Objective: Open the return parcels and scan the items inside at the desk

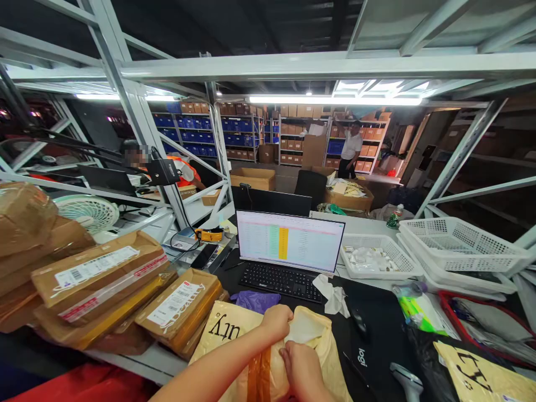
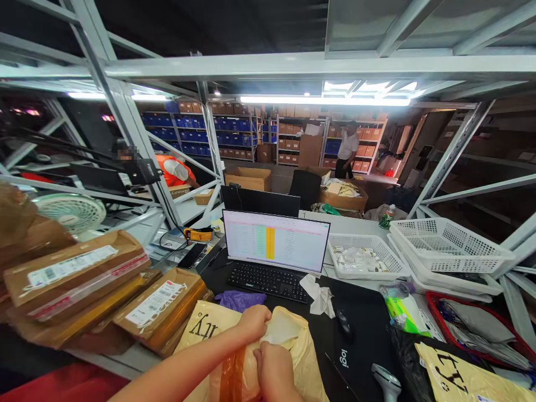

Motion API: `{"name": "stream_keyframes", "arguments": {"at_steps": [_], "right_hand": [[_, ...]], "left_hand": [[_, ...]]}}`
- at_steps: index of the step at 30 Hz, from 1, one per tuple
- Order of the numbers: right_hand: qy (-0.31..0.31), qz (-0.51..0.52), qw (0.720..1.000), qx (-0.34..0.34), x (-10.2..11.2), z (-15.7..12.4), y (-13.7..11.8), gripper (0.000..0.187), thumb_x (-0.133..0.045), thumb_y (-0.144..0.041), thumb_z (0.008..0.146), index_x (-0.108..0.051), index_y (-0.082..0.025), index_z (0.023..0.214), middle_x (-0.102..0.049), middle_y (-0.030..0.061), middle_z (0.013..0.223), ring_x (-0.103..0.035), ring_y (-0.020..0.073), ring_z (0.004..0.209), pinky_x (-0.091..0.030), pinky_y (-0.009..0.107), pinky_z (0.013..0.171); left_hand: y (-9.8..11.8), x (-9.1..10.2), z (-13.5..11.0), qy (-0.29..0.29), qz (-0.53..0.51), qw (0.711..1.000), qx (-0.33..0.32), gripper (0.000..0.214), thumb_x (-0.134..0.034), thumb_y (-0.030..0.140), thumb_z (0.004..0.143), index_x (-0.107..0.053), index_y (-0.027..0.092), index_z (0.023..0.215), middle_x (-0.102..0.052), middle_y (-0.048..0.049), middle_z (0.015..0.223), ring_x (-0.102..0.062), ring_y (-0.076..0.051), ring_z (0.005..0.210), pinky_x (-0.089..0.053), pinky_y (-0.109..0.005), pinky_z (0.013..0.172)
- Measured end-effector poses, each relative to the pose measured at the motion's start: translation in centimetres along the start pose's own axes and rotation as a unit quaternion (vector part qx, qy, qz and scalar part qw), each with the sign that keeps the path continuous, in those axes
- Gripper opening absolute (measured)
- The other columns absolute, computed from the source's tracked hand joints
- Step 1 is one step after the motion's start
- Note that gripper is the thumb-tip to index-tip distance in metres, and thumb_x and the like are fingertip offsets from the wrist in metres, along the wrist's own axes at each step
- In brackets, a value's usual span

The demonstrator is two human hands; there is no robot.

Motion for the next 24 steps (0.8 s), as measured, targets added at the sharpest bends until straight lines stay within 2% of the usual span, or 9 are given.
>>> {"name": "stream_keyframes", "arguments": {"at_steps": [6, 8, 12, 15, 20, 24], "right_hand": [[0.021, 0.003, 1.000, -0.005, -0.7, -0.8, 1.6, 0.032, -0.041, -0.027, 0.098, -0.070, -0.024, 0.086, -0.076, 0.0087, 0.087, -0.072, 0.0276, 0.084, -0.048, 0.034, 0.068], [0.021, -0.005, 1.000, 0.003, -0.9, -1.4, 1.5, 0.035, -0.037, -0.025, 0.099, -0.069, -0.023, 0.086, -0.076, 0.0087, 0.087, -0.073, 0.0257, 0.084, -0.046, 0.030, 0.067], [0.003, -0.029, 0.999, 0.029, -0.6, -2.7, 1.9, 0.026, -0.045, -0.028, 0.096, -0.070, -0.024, 0.090, -0.077, 0.0096, 0.087, -0.074, 0.0274, 0.083, -0.041, 0.029, 0.061], [0.001, -0.036, 0.998, 0.057, 0.1, -3.5, 2.9, 0.022, -0.049, -0.031, 0.094, -0.071, -0.025, 0.091, -0.077, 0.0085, 0.085, -0.073, 0.0267, 0.080, -0.040, 0.028, 0.058], [-0.031, -0.079, 0.994, 0.068, 0.1, -4.1, 3.6, 0.022, -0.053, -0.031, 0.090, -0.074, -0.025, 0.092, -0.077, 0.0089, 0.087, -0.074, 0.0284, 0.081, -0.044, 0.029, 0.060], [-0.084, -0.096, 0.990, 0.054, 1.2, -4.6, 2.3, 0.029, -0.052, -0.034, 0.090, -0.075, -0.023, 0.101, -0.076, 0.0134, 0.093, -0.073, 0.0332, 0.088, -0.051, 0.033, 0.069]], "left_hand": [[0.9, -0.7, 2.0, 0.016, -0.013, 1.000, 0.015, 0.019, -0.057, 0.006, 0.067, -0.070, 0.019, 0.071, -0.076, -0.0111, 0.090, -0.070, -0.028, 0.096, -0.046, -0.031, 0.077], [0.5, -0.3, 2.9, 0.023, -0.014, 0.999, 0.031, 0.021, -0.057, 0.006, 0.071, -0.073, 0.018, 0.078, -0.076, -0.0137, 0.097, -0.070, -0.029, 0.100, -0.047, -0.032, 0.079], [-0.7, 1.0, 4.7, 0.030, -0.011, 0.998, 0.057, 0.022, -0.058, 0.010, 0.076, -0.075, 0.017, 0.088, -0.075, -0.0153, 0.104, -0.070, -0.028, 0.103, -0.049, -0.031, 0.082], [-0.6, 2.0, 5.6, 0.033, -0.008, 0.998, 0.058, 0.022, -0.058, 0.015, 0.081, -0.076, 0.018, 0.093, -0.075, -0.0149, 0.105, -0.069, -0.027, 0.105, -0.049, -0.031, 0.083], [1.7, 2.4, 4.7, 0.024, -0.003, 0.999, 0.032, 0.024, -0.056, 0.013, 0.080, -0.075, 0.016, 0.094, -0.075, -0.0167, 0.104, -0.070, -0.028, 0.102, -0.049, -0.031, 0.080], [2.8, 2.6, 2.3, -0.002, -0.009, 0.999, -0.032, 0.022, -0.057, 0.010, 0.074, -0.073, 0.018, 0.085, -0.076, -0.0097, 0.092, -0.071, -0.024, 0.092, -0.049, -0.028, 0.075]]}}
Point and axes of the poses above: each hand's wrist, its own z-axis towards the middle knuckle, its own x-axis out of the back of the hand, y = z × x, the point moved 3 cm from there along z, towards the middle knuckle
